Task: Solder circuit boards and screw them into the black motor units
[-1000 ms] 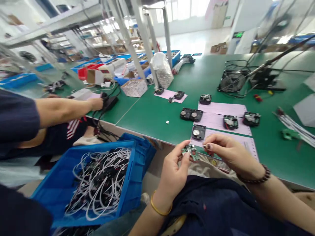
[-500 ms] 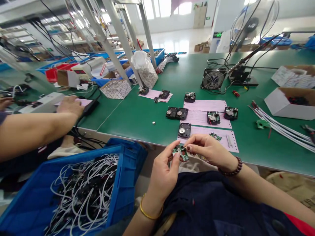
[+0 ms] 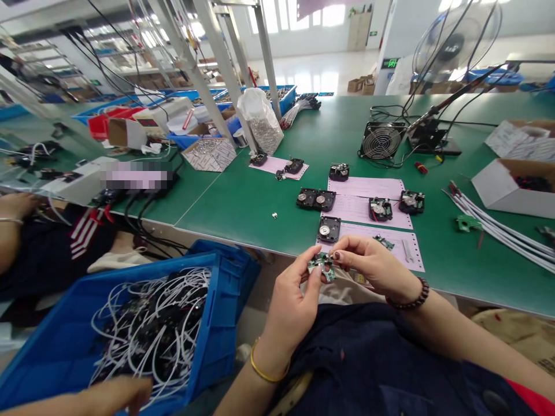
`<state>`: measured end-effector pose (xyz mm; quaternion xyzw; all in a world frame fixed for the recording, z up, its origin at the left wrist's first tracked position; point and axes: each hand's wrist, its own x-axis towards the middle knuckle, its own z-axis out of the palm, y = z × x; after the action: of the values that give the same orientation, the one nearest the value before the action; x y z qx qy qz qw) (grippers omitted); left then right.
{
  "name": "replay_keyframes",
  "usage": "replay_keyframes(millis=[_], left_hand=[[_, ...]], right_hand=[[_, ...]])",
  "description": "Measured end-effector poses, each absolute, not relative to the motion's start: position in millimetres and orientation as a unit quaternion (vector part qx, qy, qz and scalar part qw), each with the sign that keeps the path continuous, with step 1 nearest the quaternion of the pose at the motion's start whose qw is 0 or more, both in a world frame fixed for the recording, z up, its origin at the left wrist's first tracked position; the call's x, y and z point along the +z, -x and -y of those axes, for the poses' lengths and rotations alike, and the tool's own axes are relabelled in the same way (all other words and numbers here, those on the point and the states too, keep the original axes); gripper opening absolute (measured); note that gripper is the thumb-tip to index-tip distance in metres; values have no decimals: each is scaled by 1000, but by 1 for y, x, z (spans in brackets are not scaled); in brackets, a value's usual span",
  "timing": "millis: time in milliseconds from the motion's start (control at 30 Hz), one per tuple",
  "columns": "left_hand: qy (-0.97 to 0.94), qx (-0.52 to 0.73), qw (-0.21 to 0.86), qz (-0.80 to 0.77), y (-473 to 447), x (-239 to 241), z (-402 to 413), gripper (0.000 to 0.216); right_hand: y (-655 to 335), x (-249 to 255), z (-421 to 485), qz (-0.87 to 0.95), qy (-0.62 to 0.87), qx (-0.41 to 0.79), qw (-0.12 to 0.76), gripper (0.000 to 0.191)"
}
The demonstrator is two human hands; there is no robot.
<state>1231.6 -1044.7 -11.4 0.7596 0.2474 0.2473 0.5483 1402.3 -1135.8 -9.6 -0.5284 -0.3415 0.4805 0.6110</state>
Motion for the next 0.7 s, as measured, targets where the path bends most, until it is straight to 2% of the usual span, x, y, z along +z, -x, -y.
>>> replay_keyframes(millis=[700], left_hand=[[-763, 257, 534, -256, -1232, -15, 1045, 40]], right_hand=[[-1399, -8, 1140, 354, 537, 473, 601, 41]])
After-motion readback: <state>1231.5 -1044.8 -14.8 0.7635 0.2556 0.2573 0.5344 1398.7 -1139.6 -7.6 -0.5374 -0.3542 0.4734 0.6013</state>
